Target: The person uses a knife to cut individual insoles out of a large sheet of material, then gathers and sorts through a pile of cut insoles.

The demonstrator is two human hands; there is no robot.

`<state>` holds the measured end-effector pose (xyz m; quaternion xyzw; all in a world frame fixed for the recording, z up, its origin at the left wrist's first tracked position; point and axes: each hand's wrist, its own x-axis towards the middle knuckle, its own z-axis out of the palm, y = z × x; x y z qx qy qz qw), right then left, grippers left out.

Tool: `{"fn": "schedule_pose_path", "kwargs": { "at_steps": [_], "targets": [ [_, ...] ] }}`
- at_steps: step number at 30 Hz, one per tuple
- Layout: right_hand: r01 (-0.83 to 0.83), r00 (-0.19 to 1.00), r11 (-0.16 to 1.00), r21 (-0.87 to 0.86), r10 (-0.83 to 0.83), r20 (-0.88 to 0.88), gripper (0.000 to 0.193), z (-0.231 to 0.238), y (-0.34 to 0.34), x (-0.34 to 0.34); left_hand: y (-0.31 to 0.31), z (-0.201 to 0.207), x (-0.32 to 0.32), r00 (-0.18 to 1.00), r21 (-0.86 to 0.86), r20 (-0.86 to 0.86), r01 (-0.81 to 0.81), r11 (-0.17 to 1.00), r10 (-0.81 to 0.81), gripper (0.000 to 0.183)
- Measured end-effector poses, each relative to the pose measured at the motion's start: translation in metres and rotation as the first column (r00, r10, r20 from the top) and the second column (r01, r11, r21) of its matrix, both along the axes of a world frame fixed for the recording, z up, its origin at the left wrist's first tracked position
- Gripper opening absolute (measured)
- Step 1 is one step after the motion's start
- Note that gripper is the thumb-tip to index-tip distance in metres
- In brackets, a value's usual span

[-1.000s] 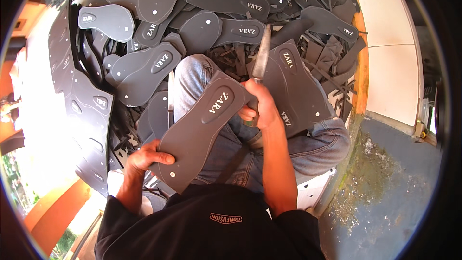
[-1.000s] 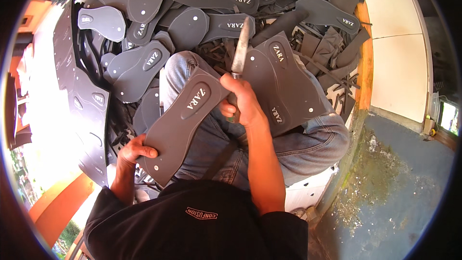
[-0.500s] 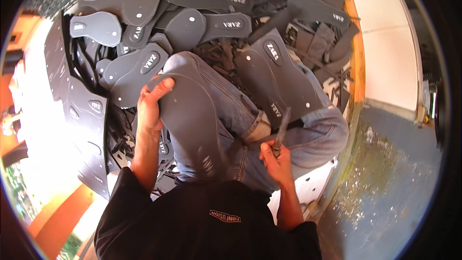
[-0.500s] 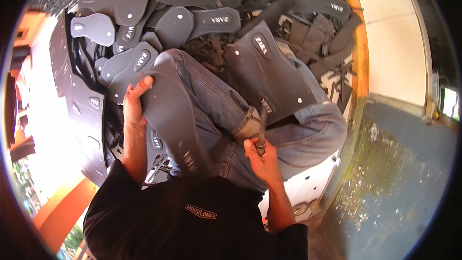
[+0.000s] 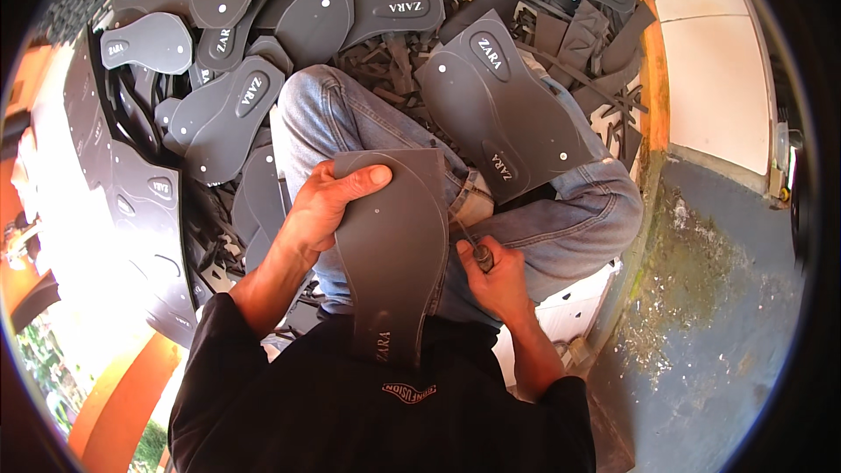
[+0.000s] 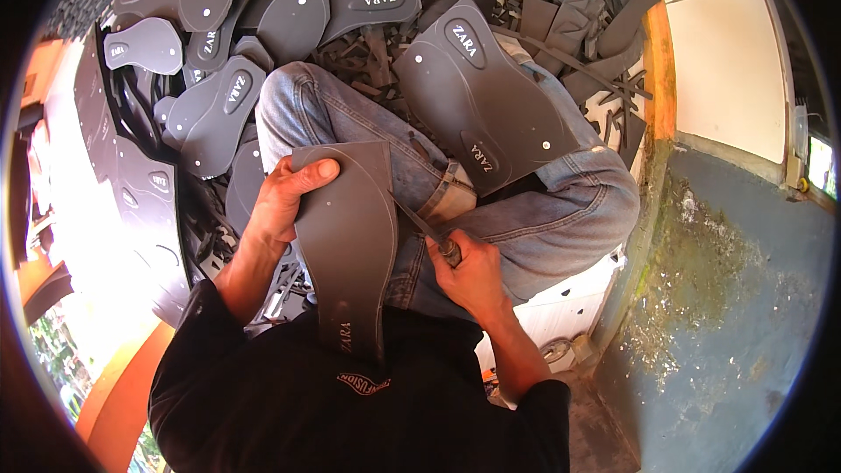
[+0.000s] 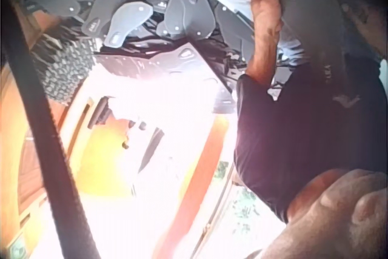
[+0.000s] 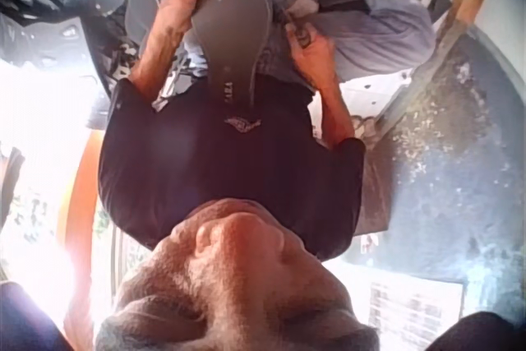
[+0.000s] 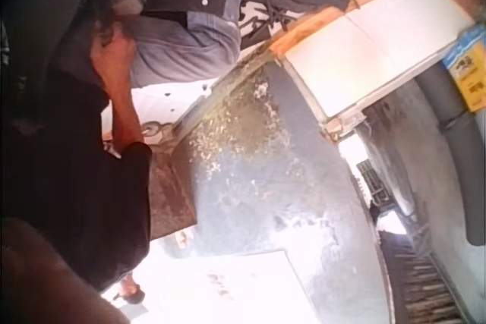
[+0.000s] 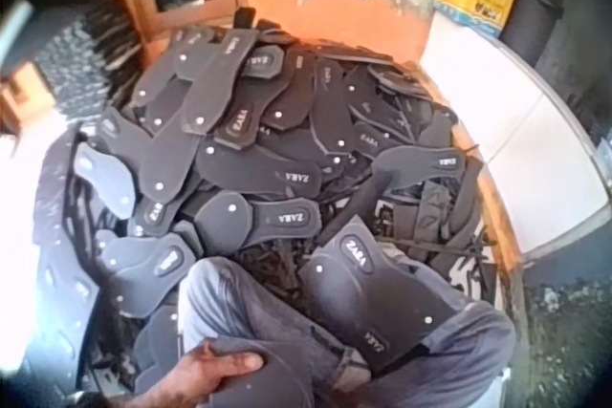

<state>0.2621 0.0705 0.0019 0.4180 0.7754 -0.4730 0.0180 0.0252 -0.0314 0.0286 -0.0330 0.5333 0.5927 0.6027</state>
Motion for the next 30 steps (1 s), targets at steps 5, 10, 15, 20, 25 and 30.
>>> {"fn": "schedule_pose_path", "kwargs": {
  "at_steps": [5, 10, 15, 20, 25, 30],
  "targets": [
    [-0.074, 0.997, 0.997, 0.011, 0.074, 0.024, 0.024, 0.002, 0.010, 0.000, 0.003, -0.001, 0.000, 0.992, 0.034, -0.024, 0.126, 0.991, -0.126, 0.032],
    [-0.143, 0.977, 0.984, 0.106, 0.158, -0.146, 0.021, 0.006, 0.041, -0.040, 0.015, -0.001, 0.011, 0.955, -0.076, -0.109, 0.269, 0.960, -0.276, 0.034],
    [-0.116, 0.967, 0.993, 0.036, 0.121, -0.223, 0.020, 0.021, 0.070, -0.083, 0.030, 0.016, 0.017, 0.942, 0.028, -0.082, 0.329, 0.944, -0.326, 0.041],
    [-0.033, 0.977, 0.692, -0.721, -0.130, -0.170, 0.027, 0.031, 0.089, -0.080, 0.024, -0.007, 0.028, 0.940, 0.042, -0.163, 0.308, 0.950, -0.298, 0.045],
    [0.410, 0.531, 0.682, -0.606, -0.719, -0.449, 0.018, 0.037, 0.103, -0.077, 0.029, -0.070, 0.018, 0.968, 0.380, 0.224, 0.021, 0.925, -0.114, 0.034],
    [0.415, 0.635, 0.806, -0.421, -0.589, -0.500, 0.024, 0.036, 0.048, -0.060, 0.059, -0.044, 0.095, 0.988, 0.457, 0.124, -0.135, 0.879, 0.087, 0.025]
  ]
}}
